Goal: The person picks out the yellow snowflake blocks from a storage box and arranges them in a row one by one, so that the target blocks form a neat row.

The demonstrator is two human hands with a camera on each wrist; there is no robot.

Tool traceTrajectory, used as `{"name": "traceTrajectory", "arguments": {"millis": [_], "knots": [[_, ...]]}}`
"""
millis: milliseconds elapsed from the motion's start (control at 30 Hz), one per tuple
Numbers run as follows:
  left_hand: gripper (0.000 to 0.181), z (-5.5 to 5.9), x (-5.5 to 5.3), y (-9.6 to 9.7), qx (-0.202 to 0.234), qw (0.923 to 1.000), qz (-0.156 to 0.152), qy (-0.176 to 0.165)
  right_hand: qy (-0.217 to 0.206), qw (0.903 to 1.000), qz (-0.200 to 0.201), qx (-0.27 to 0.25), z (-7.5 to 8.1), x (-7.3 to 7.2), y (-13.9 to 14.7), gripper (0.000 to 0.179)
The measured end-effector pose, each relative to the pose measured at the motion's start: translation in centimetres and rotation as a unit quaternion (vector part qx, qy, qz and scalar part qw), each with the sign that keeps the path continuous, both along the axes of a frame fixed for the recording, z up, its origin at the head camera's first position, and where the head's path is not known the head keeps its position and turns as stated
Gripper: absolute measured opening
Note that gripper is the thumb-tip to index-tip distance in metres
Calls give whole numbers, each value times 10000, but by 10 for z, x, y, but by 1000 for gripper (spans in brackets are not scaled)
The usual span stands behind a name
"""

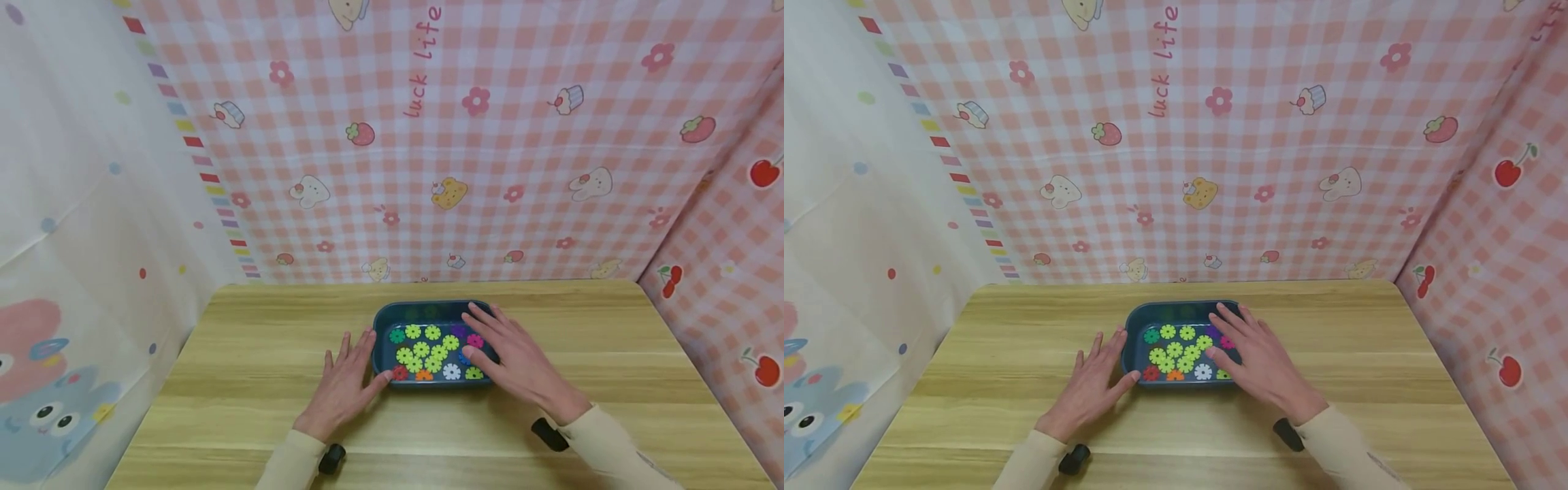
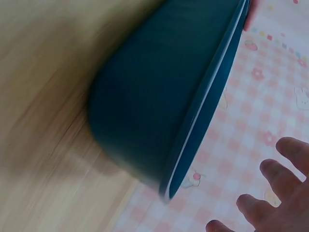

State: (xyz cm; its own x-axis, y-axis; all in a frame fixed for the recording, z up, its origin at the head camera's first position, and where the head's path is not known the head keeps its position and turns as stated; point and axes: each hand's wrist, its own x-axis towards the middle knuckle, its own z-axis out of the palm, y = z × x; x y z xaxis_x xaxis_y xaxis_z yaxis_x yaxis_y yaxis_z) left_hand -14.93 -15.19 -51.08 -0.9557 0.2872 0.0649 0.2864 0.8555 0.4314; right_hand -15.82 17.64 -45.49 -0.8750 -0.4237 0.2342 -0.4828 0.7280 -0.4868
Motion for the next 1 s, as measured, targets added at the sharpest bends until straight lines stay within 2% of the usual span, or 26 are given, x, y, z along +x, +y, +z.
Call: {"name": "traceTrajectory", "arguments": {"millis": [367,1000], "knots": [[84,3,0,1,-18,10000,-18,-76,-327,9988,309,-204,2,-11,-29,65],[82,1,-3,0,-83,9999,-37,-115,-1131,9885,719,-695,-11,-35,-70,55]]}}
